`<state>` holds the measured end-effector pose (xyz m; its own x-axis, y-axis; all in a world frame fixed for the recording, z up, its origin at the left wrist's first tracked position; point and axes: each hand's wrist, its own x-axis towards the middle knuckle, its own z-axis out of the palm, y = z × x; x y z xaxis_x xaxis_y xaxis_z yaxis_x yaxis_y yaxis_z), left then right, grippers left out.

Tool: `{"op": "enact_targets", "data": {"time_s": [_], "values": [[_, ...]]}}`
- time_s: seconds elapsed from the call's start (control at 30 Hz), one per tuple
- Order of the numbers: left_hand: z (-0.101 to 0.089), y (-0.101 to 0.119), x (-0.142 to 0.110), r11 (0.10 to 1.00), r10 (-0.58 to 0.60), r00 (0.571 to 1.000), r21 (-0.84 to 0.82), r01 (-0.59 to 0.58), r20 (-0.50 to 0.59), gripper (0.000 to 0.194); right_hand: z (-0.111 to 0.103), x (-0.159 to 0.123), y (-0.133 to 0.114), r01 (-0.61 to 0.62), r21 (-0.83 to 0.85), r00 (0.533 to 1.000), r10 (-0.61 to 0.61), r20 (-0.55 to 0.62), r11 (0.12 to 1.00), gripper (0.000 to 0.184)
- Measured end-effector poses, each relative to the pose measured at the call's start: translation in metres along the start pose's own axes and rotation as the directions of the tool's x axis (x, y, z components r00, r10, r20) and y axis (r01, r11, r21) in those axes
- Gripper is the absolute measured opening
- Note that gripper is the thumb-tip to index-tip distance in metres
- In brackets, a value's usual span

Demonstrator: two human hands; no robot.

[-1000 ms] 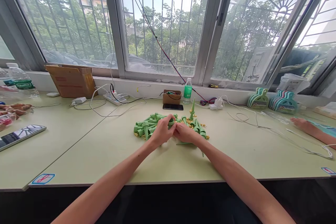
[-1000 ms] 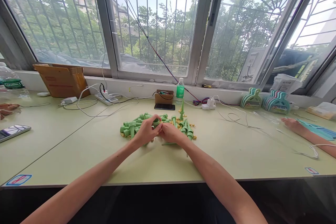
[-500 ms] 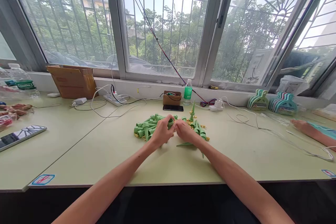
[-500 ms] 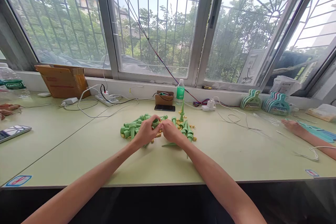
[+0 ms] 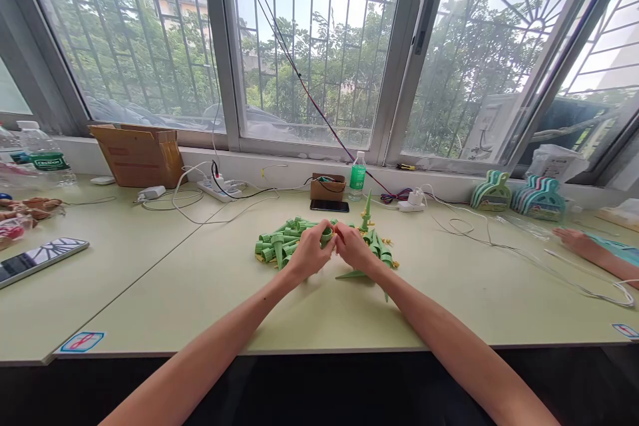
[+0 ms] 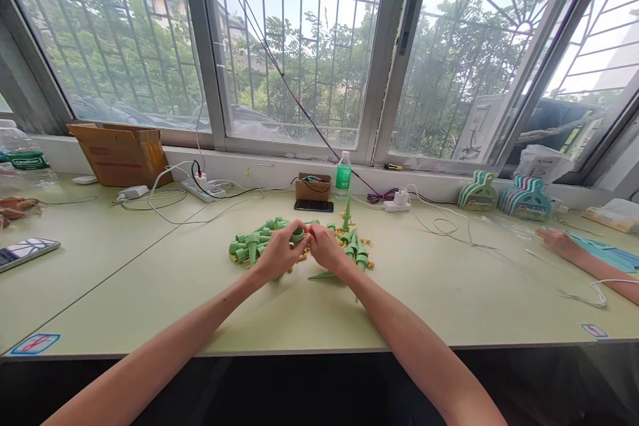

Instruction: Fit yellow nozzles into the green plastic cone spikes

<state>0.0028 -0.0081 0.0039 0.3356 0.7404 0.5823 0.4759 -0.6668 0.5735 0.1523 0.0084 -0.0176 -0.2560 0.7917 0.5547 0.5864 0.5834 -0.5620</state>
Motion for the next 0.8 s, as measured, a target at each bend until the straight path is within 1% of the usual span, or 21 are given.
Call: {"op": "enact_targets", "data": {"time_s": [0.17, 0.37, 0.57, 0.63, 0.8], "values": [[0.001, 0.0, 0.0, 1.0, 0.016, 1.0, -0.002, -0.016, 0.013, 0.011, -0.001, -0.001, -0.001, -0.02, 0.029, 0.999, 0.02, -0.026, 0.999, 0.012], [0.0, 0.002, -0.001, 0.999, 0.031, 0.999, -0.018, -0.03, 0.011, 0.011, -0.002, -0.002, -0.005, -0.021, 0.032, 0.996, 0.024, -0.084, 0.999, 0.009], [-0.001, 0.001, 0.0, 1.0, -0.008, 1.0, -0.002, 0.008, -0.011, 0.009, -0.004, 0.0, -0.011, -0.048, 0.124, 0.986, 0.067, -0.155, 0.991, 0.019], [0.0, 0.0, 0.0, 1.0, -0.008, 1.0, 0.002, 0.008, -0.01, 0.01, -0.004, 0.0, -0.012, -0.044, 0.137, 0.985, 0.066, -0.158, 0.99, 0.022], [0.0, -0.001, 0.0, 1.0, 0.018, 1.0, -0.009, -0.018, 0.014, 0.01, -0.004, -0.001, -0.013, -0.026, 0.153, 0.992, 0.045, -0.12, 0.988, 0.024]]}}
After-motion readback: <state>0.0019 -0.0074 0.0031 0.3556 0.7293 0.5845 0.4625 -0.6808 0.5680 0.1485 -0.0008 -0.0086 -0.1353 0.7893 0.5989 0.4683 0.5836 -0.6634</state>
